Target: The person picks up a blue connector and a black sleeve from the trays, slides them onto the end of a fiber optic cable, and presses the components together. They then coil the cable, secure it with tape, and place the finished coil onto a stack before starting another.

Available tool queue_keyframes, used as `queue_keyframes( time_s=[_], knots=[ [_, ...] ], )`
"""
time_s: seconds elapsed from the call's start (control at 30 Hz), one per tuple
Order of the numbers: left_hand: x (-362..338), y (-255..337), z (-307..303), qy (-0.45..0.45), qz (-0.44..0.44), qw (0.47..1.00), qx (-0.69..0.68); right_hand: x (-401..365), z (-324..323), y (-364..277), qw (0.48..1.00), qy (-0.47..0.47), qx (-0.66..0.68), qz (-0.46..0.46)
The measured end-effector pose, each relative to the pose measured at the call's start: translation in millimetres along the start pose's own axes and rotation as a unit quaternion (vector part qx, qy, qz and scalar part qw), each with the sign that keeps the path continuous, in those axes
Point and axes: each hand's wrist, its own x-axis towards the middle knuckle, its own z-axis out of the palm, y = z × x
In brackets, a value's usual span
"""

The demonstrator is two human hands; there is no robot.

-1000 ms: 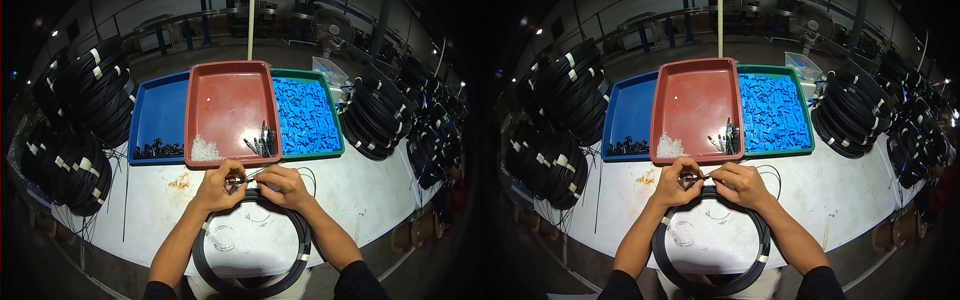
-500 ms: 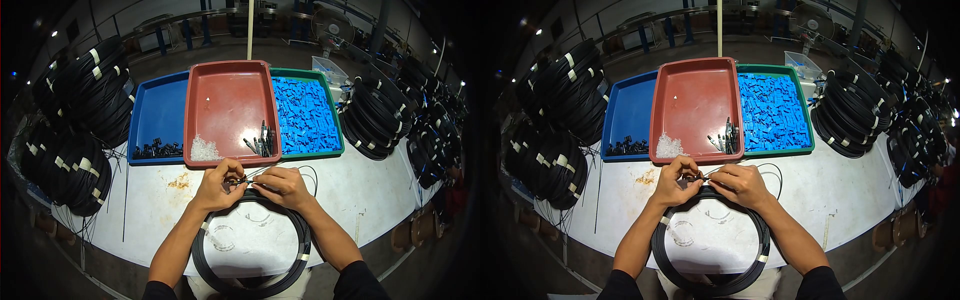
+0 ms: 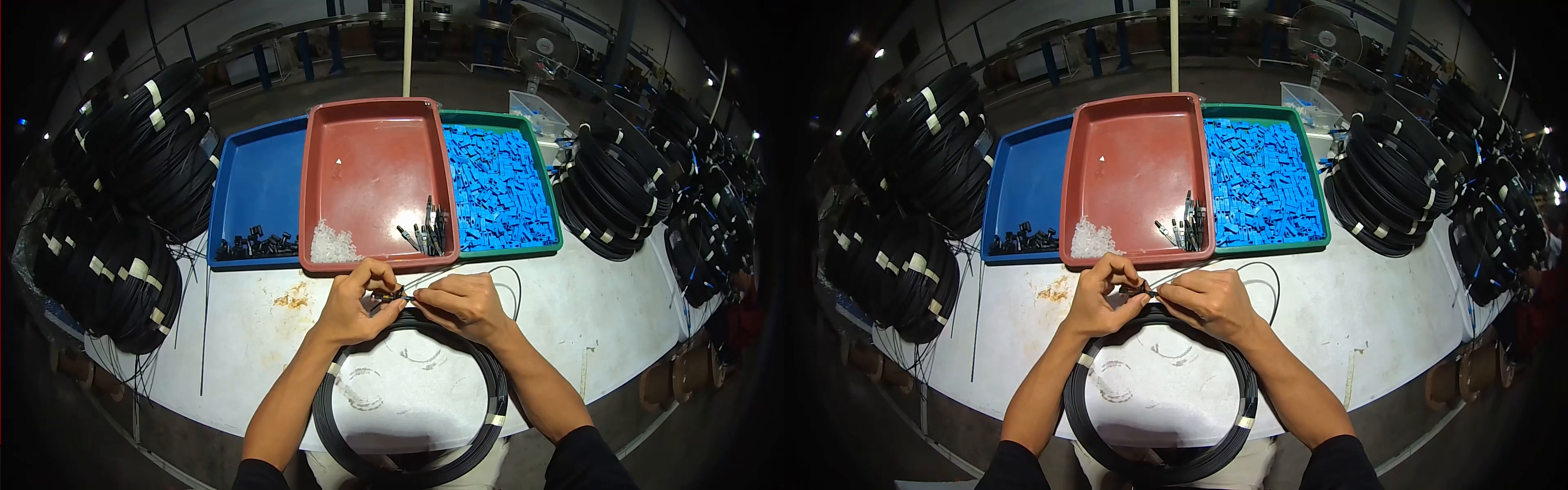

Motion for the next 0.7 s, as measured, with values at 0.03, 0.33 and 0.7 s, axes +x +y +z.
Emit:
queue_keyframes(
  time_s=[0.03, 0.33, 0.7],
  knots=[
    [-0.2, 0.1, 0.1, -0.001, -0.004, 1.000, 0.001, 0.0, -0.2, -0.2, 1.000, 0.000, 0.000, 0.001],
    [1.5, 6.0, -0.3, 0.007, 0.001, 0.999, 0.050, -1.7, 3.7, -1.0, 0.998, 0.024, 0.035, 0.047],
    [3.3, 8.8, 1.4, 0.024, 0.048, 0.997, 0.055, -1.2, 3.6, -2.2, 0.996, 0.025, 0.062, 0.064]
  ],
)
